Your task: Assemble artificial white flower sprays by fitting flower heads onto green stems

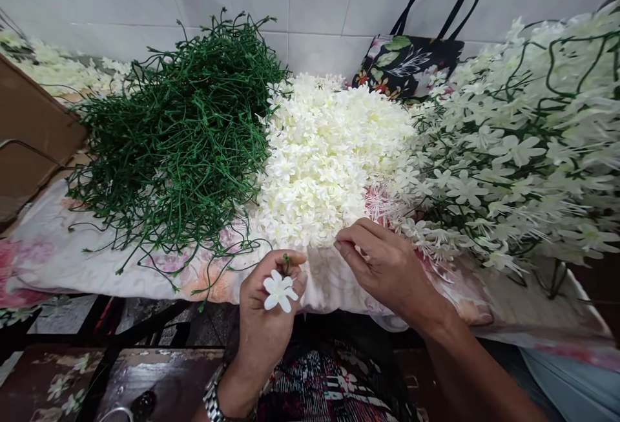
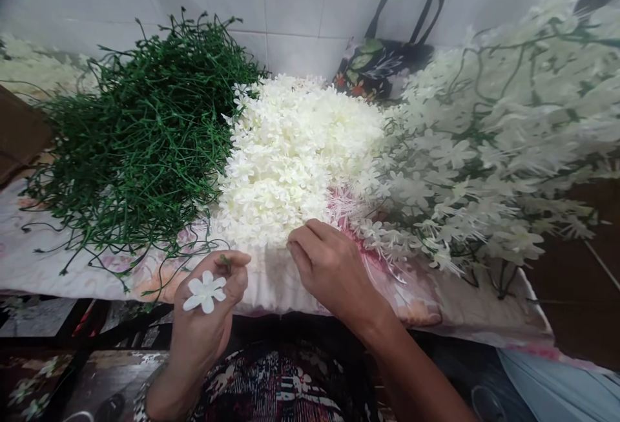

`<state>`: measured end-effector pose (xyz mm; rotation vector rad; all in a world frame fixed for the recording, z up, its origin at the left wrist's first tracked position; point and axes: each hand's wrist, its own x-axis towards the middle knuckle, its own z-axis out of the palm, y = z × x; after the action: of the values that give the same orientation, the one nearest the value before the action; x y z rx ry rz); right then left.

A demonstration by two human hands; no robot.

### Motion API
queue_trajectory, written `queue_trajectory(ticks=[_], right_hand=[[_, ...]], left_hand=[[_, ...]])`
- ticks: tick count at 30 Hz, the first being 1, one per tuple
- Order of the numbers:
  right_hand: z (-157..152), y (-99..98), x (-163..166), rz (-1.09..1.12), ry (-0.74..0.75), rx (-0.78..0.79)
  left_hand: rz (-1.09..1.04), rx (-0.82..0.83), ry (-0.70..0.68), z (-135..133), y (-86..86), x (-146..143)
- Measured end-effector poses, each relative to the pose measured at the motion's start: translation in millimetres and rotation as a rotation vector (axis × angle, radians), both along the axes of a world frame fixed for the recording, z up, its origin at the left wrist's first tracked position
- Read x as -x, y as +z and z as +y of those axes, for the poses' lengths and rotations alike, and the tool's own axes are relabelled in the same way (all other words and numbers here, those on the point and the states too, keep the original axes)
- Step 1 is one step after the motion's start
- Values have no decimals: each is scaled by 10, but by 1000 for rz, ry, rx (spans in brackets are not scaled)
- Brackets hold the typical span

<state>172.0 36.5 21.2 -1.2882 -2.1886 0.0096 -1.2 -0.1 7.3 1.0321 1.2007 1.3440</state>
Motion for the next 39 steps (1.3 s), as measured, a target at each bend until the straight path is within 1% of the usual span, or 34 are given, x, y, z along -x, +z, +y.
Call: queue_trajectory(ticks=[3,6,10,12,14,16,17,18,20,22,24,28,31,34,39], right_hand=[[-94,59,-18,180,63,30],[-190,86,30,299,111,38],[-272,60,57,361,138,37],[-276,43,-11,362,144,45],[-262,30,-136,313,78,3],[-247,23,-274,203,-27,-80],[-243,21,-330,135,-49,-104],[-243,19,-370,68,-47,-105],[-247,14,-401,-42,15,-48],[-248,7,-381,-130,75,26],[-235,-5,-342,-212,103,65],[-179,-40,-282,-277,125,11],[-147,-64,-248,-184,149,-38],[-143,-71,-210,12,170,-36],[-206,8,-123,286,139,105]], left_hand=[[91,-57,-10,54,70,-78],[169,-138,-41,99,129,-163],[228,-277,-75,107,141,-191],[251,-269,-65,93,134,-158],[271,-224,-32,78,127,-112],[285,-168,-2,67,118,-72],[288,-143,3,64,113,-59],[290,-126,1,62,107,-52],[295,-98,-18,60,93,-49],[284,-81,-22,58,72,-51],[254,-55,-20,54,40,-50],[125,8,-21,50,-33,-42],[-20,113,24,60,-50,-53],[-141,200,84,80,-2,-87],[-296,265,106,110,146,-154]])
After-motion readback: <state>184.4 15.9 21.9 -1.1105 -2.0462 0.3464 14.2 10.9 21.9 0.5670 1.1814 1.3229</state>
